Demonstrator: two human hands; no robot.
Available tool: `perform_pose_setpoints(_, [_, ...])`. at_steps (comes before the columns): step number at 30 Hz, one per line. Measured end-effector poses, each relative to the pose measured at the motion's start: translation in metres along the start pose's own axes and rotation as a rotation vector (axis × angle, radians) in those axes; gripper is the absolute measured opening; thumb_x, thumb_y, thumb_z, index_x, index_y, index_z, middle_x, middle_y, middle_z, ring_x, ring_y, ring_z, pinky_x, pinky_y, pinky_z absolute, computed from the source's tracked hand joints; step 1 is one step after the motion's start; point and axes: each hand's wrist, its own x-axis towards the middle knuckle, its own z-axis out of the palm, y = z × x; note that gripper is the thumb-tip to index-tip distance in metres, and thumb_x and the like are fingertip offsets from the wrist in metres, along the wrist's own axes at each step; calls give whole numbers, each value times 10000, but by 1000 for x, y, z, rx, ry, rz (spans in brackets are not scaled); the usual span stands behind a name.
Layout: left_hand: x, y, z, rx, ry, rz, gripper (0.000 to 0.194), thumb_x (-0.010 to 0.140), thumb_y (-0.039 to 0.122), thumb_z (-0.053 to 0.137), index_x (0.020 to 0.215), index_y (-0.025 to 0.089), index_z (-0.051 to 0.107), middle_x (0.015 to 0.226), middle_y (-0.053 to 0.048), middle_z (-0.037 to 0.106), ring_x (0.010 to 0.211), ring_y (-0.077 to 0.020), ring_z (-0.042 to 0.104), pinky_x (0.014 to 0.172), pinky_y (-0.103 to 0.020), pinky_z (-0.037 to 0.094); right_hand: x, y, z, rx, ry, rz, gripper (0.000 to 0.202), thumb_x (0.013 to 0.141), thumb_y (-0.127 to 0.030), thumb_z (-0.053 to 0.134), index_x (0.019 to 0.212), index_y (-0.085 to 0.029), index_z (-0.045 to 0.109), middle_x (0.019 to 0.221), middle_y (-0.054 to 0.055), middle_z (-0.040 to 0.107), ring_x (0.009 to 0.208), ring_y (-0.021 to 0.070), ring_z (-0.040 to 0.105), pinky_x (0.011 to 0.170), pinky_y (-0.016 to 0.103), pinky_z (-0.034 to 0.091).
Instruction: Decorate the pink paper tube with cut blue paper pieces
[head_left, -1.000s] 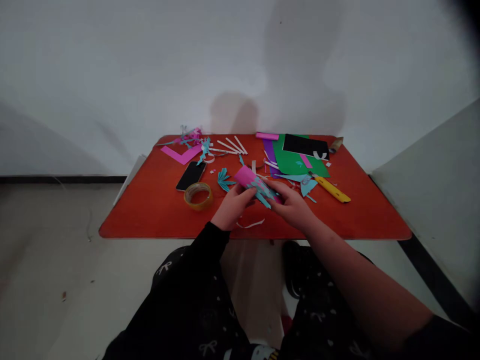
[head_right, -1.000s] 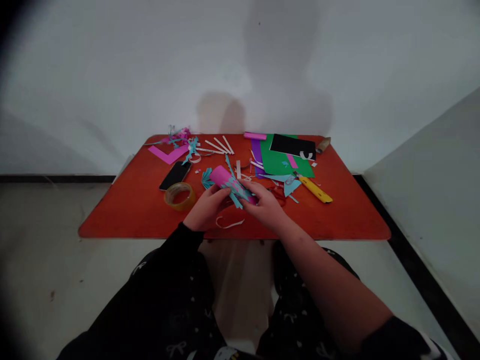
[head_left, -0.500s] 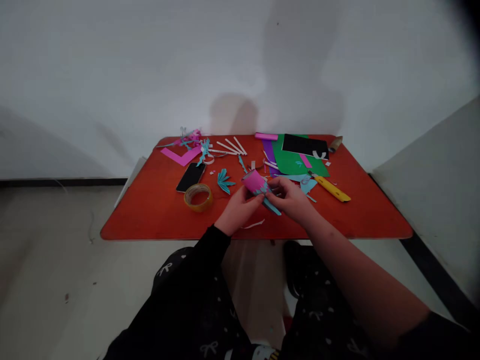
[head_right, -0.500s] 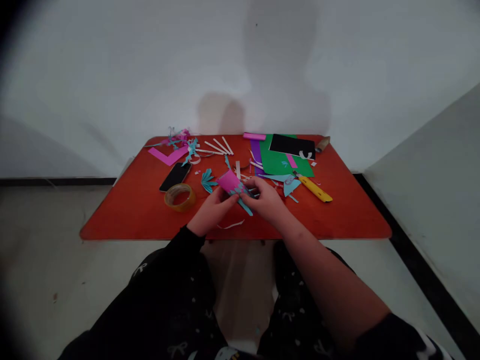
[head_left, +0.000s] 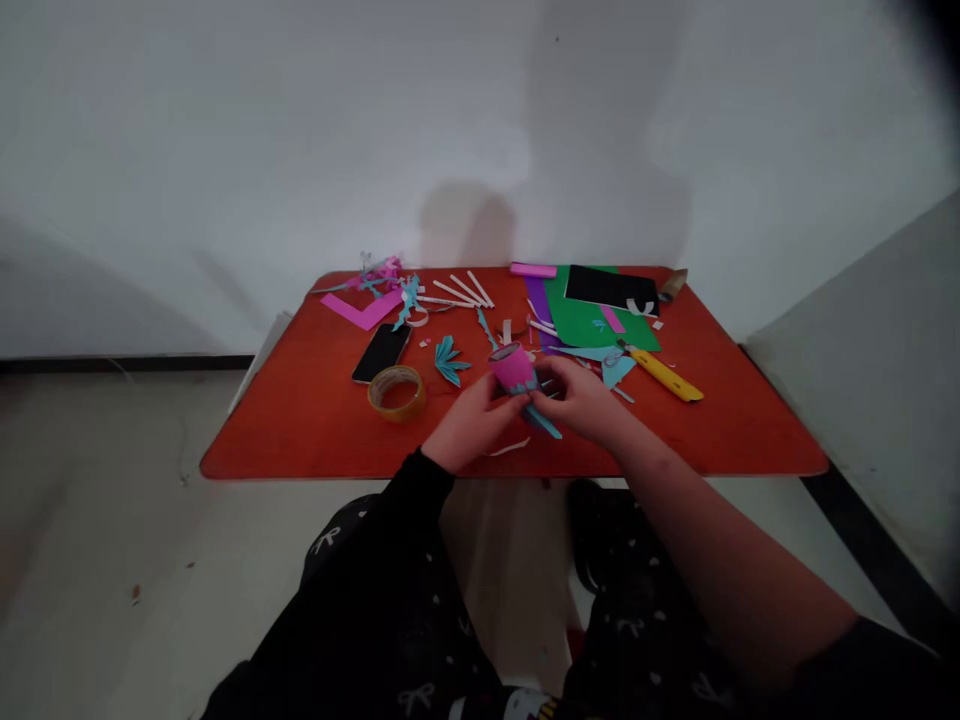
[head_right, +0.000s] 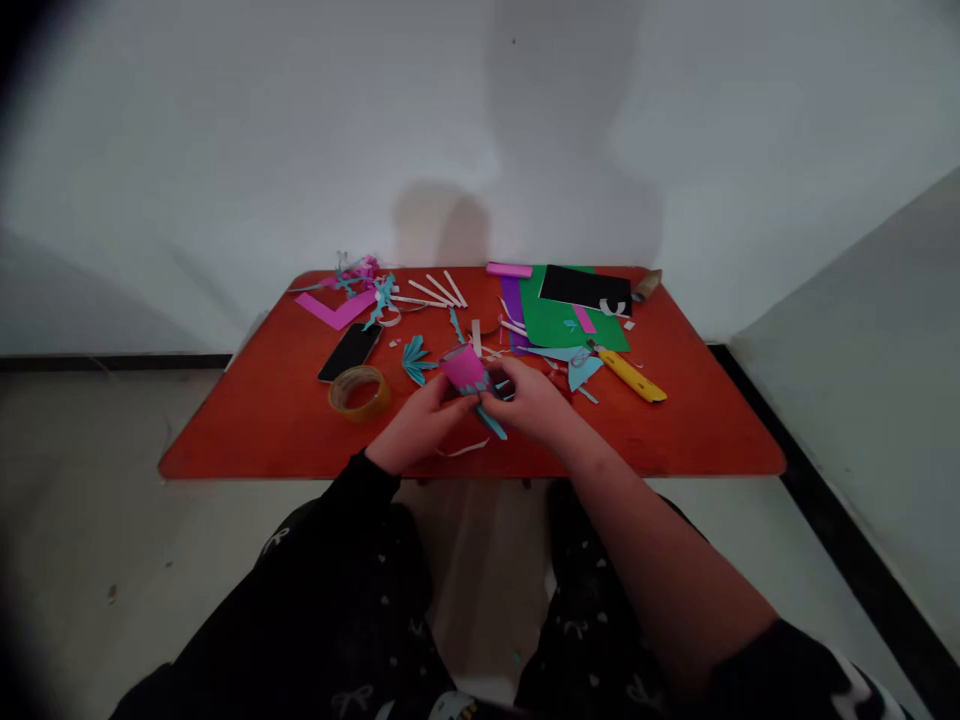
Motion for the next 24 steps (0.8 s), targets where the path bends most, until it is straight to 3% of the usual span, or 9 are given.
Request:
perform_pose_setpoints(9, [-4, 4, -1, 54, 32, -18, 451, 917, 343, 680, 1334, 179, 628, 1375, -119, 693, 1293, -290, 641, 1118, -430, 486, 5, 9, 2, 143, -60, 2, 344, 776, -269, 731, 1106, -197, 668, 1070, 71, 766, 848, 216, 744, 738, 346, 615])
perform_pose_setpoints(16, [-6, 6, -4, 81, 66, -11, 475, 922, 408, 693, 1346, 201, 636, 1382, -109, 695, 1293, -294, 640, 1118, -430, 477, 7, 11, 2, 310, -118, 9, 370, 820, -311, 747, 1172, -218, 683, 1148, 67, 775, 993, 239, 750, 851, 373, 613])
perform_pose_setpoints(24, [-7, 11, -6, 125, 114, 47, 495, 871, 356, 752, 1319, 174, 653, 1393, -127, 689, 1310, -291, 631, 1152, -428, 458, 6, 13, -1, 514, -165, 62, 426, 838, -354, 780, 1237, -223, 711, 1255, 73, 761, 1155, 270, 711, 964, 397, 585])
